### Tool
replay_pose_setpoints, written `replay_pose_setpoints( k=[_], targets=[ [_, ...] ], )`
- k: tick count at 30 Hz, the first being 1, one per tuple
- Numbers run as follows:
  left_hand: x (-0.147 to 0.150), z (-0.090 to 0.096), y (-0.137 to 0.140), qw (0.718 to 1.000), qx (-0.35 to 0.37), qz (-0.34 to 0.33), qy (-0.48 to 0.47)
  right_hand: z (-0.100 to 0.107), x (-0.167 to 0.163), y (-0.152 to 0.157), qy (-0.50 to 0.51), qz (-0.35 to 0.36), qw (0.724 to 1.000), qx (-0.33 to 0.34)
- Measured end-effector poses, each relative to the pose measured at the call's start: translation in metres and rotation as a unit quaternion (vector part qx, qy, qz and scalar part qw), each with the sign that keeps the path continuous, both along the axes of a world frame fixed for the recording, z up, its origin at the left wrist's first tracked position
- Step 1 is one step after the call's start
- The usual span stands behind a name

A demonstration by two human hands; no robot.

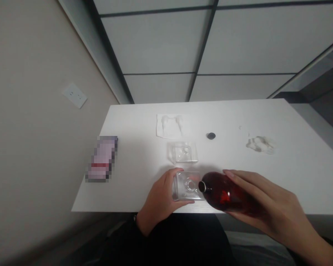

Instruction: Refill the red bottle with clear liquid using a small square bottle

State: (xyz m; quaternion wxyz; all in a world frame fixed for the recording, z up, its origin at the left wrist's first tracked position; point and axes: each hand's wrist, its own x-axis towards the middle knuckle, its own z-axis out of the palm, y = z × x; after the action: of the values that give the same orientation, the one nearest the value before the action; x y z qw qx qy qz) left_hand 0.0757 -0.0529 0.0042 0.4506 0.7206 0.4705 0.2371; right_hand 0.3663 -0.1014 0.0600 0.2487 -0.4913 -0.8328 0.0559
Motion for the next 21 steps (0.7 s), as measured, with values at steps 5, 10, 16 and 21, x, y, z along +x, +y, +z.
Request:
replay_pose_setpoints(
  k=[5, 10, 16, 21],
  targets=[
    [0.0, 0.0, 0.001, 1.0, -0.002, -0.008, -0.001, 0.008, 0.001, 0.002, -0.083, 0.015, 0.996, 0.033],
    [0.0, 0.0, 0.0, 1.0, 0.007, -0.008, 0.0, 0.013, 0.002, 0.003, -0.121, 0.023, 0.992, 0.042],
    [-0.001, 0.0, 0.0, 1.0, 0.017, -0.015, -0.01, 0.018, 0.002, 0.005, -0.139, 0.03, 0.989, 0.048],
    [-0.002, -0.001, 0.0, 1.0, 0.02, -0.014, -0.005, 0.021, 0.003, 0.008, -0.157, 0.039, 0.984, 0.069]
  ],
)
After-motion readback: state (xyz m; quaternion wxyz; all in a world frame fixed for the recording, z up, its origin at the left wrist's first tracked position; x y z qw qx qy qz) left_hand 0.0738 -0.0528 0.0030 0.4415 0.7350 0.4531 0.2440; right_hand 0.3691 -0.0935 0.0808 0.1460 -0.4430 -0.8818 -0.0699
